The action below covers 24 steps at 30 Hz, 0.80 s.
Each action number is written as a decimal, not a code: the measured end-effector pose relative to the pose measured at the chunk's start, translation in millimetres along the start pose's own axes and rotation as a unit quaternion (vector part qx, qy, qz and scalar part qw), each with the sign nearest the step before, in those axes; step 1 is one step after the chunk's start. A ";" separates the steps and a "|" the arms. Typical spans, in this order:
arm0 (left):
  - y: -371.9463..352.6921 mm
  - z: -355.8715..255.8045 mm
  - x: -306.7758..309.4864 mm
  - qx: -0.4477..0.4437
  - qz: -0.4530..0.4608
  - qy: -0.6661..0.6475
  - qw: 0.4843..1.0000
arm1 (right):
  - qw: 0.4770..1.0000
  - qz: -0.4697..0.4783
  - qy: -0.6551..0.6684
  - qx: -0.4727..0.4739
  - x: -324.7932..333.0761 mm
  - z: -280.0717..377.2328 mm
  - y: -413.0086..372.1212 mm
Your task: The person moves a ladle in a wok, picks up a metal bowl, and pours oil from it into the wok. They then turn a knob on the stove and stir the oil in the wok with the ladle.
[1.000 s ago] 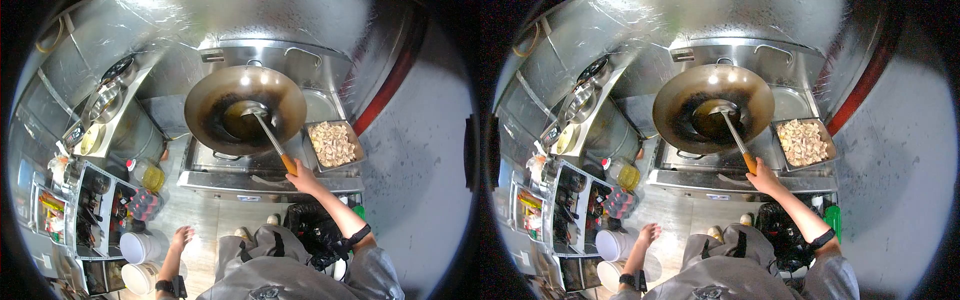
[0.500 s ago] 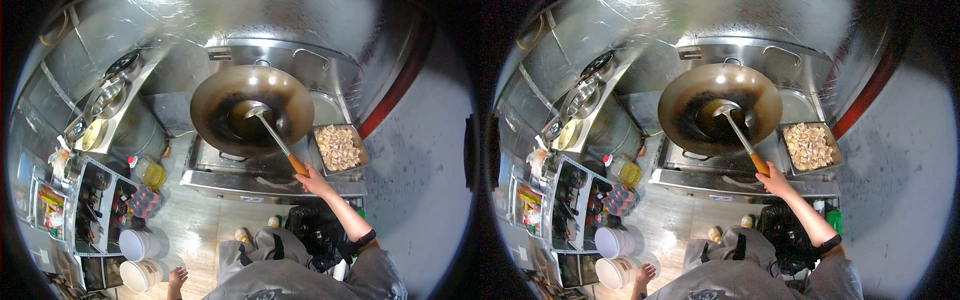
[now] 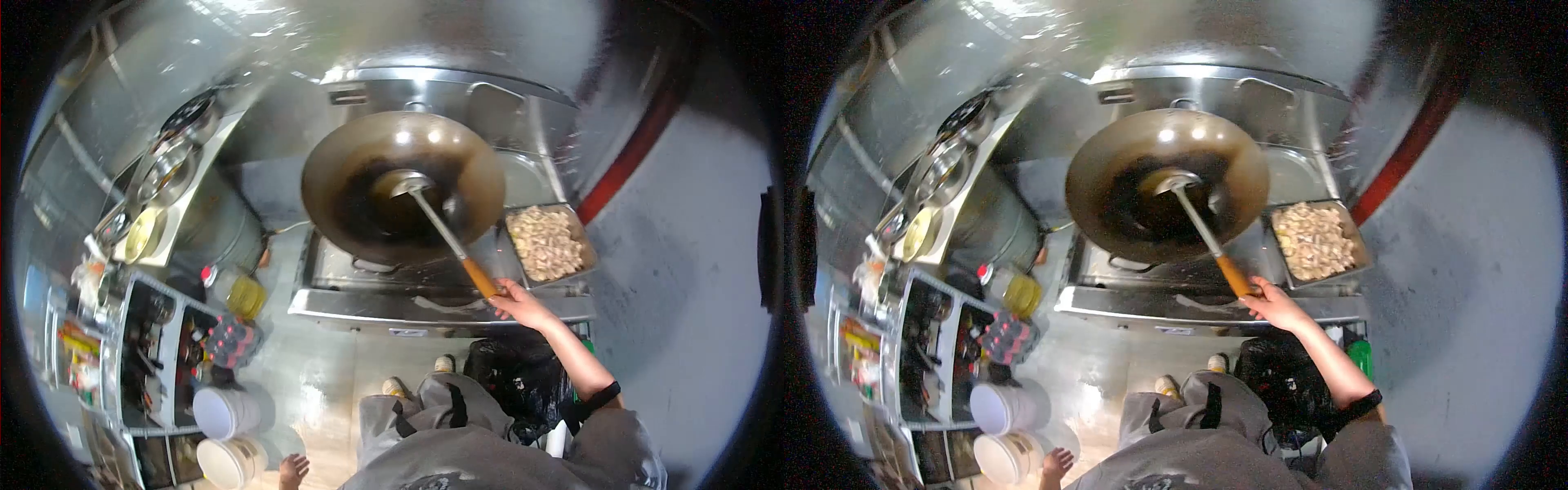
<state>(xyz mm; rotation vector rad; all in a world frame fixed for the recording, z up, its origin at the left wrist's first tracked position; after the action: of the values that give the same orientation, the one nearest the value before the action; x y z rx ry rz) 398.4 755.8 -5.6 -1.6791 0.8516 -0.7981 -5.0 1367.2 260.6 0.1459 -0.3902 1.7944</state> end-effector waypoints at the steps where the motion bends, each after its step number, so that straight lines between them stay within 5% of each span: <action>1: 6.5 1.8 5.1 0.017 -0.035 -0.002 0.999 | 1.000 -0.003 0.020 0.011 8.5 1.5 -9.7; 4: -16.4 -5.8 -5.9 -0.104 0.167 0.052 0.979 | 0.997 -0.017 0.081 -0.006 43.1 -31.8 -41.2; 5: -17.1 -7.5 -7.5 -0.102 0.170 0.058 0.978 | 0.997 -0.042 0.066 -0.012 56.3 -39.5 -55.7; 11: 6.2 -21.7 -4.2 -0.079 0.158 0.007 0.984 | 0.977 -0.102 0.038 -0.184 107.7 -170.8 -159.5; 13: 36.5 -26.7 0.1 0.029 0.091 0.033 0.995 | 0.953 -0.141 0.078 -0.257 114.8 -220.0 -190.8; 16: 19.0 -52.8 -17.1 -0.010 -0.023 0.063 0.998 | 0.930 -0.165 0.142 -0.297 112.7 -262.8 -216.8; 20: 6.8 -90.5 -42.1 -0.034 -0.028 0.103 0.994 | 0.940 -0.173 0.126 -0.267 92.3 -199.3 -182.5; 24: -1.9 -117.3 -59.4 -0.078 -0.025 0.098 0.992 | 0.976 -0.139 0.140 -0.090 69.1 -104.6 -99.1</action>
<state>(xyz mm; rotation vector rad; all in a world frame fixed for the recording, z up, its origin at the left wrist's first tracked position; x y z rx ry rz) 269.2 748.5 18.0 -1.7852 1.0328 -0.9645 83.3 1486.9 202.1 -0.1721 -0.3112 1.4703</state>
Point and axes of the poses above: each hand's wrist, its own y-axis towards the middle knuckle, its own x-axis out of the back of the hand, z = x × y, the point moved 9 cm from there along y, towards the middle knuckle, and after that the axes turned 10 degrees about x, right-handed, at the moved point
